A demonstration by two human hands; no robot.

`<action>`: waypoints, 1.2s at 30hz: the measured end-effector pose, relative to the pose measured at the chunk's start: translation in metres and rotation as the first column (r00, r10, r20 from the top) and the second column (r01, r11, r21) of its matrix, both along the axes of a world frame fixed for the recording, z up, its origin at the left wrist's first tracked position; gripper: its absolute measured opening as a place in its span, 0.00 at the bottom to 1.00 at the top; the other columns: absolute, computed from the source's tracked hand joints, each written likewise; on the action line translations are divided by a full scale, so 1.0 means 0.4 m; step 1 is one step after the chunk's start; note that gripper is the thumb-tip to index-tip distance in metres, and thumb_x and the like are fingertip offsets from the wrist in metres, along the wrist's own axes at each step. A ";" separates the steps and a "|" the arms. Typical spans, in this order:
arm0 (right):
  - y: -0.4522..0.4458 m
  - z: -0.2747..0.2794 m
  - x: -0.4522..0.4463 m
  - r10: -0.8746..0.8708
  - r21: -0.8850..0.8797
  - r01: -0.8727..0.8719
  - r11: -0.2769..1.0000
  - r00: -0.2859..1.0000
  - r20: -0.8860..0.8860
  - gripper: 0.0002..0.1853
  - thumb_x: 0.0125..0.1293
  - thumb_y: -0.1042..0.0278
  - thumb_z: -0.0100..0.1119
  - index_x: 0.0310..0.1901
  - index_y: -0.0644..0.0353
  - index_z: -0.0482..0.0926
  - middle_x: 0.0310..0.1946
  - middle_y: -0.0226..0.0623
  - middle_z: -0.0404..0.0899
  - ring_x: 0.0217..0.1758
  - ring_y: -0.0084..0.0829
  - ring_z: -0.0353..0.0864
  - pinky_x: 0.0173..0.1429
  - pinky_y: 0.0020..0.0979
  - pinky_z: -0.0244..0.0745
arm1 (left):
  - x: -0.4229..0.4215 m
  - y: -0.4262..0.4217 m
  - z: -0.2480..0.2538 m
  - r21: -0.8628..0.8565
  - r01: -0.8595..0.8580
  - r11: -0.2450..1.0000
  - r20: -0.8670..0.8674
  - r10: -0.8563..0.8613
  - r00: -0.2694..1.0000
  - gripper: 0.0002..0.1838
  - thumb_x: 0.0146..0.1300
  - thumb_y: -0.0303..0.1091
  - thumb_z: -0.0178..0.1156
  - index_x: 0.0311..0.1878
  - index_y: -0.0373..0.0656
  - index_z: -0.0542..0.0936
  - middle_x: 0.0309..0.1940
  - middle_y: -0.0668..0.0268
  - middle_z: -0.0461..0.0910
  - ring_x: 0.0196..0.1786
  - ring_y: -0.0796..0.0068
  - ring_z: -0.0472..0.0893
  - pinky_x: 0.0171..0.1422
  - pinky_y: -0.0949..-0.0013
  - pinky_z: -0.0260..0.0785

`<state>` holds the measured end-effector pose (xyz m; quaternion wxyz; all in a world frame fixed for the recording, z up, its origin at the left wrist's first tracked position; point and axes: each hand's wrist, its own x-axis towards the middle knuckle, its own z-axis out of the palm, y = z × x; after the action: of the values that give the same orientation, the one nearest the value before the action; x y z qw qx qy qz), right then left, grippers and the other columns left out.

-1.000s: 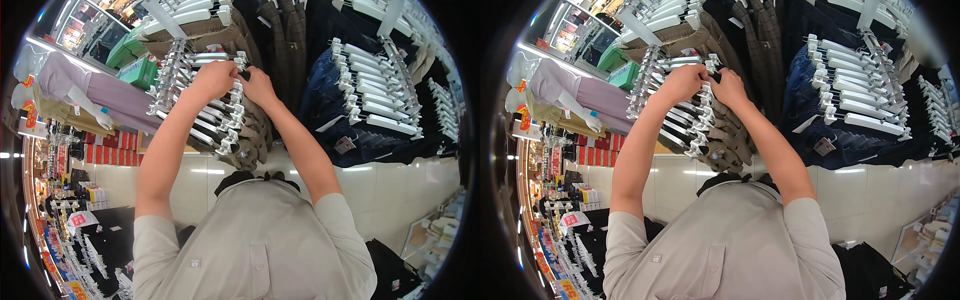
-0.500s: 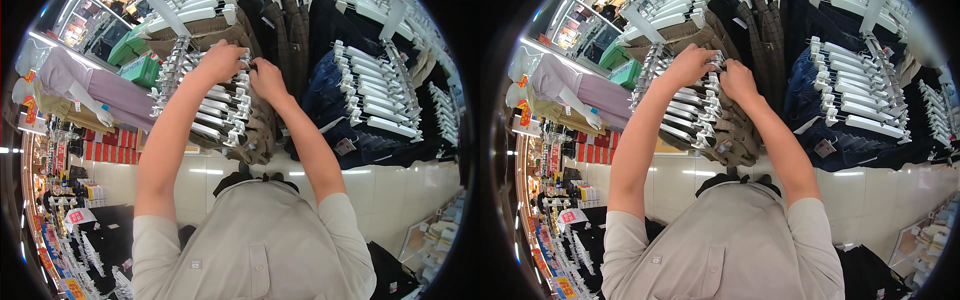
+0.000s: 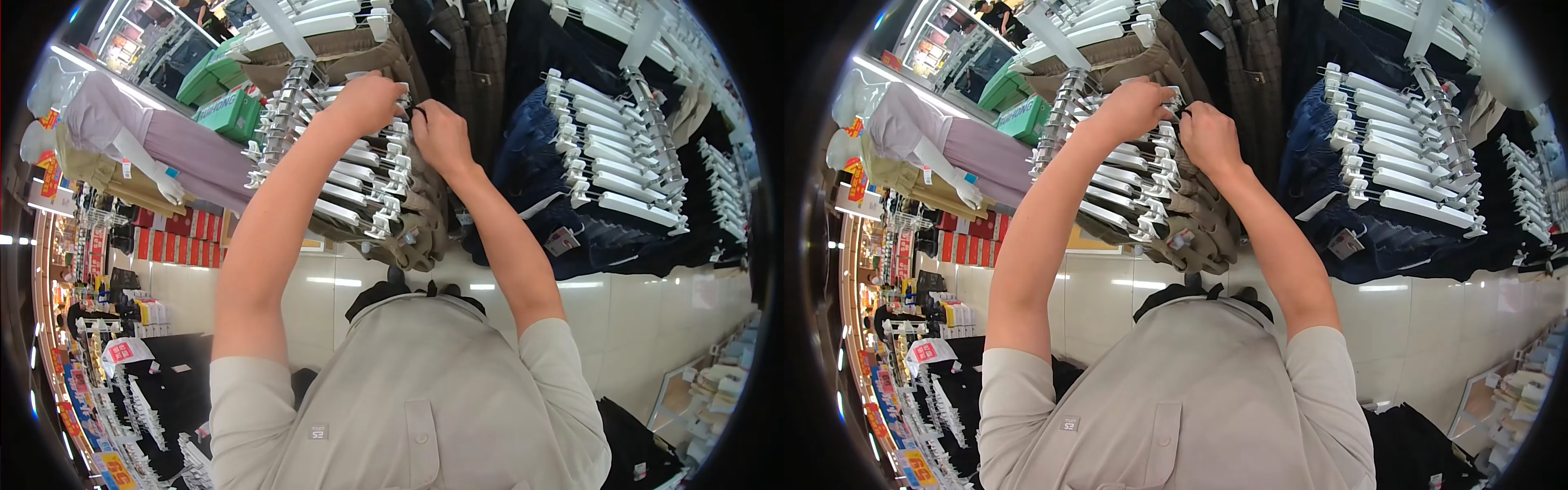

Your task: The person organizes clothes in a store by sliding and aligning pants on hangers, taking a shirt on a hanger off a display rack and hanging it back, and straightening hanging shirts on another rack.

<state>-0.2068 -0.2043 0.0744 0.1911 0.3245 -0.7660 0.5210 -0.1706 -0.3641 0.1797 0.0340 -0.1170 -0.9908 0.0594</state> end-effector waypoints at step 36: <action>-0.030 0.020 -0.080 0.023 0.375 -0.086 0.923 0.985 0.171 0.12 0.64 0.71 0.57 0.37 0.70 0.87 0.36 0.66 0.84 0.45 0.63 0.86 0.56 0.55 0.80 | -0.074 -0.014 0.036 -0.050 -0.027 0.998 0.201 0.036 0.979 0.22 0.67 0.44 0.68 0.58 0.38 0.83 0.46 0.48 0.86 0.53 0.45 0.84 0.59 0.48 0.76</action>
<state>-0.2389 -0.2165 0.0825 0.0464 0.3331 -0.8563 0.3920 -0.2004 -0.3695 0.1941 -0.0702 -0.1075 -0.9892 0.0708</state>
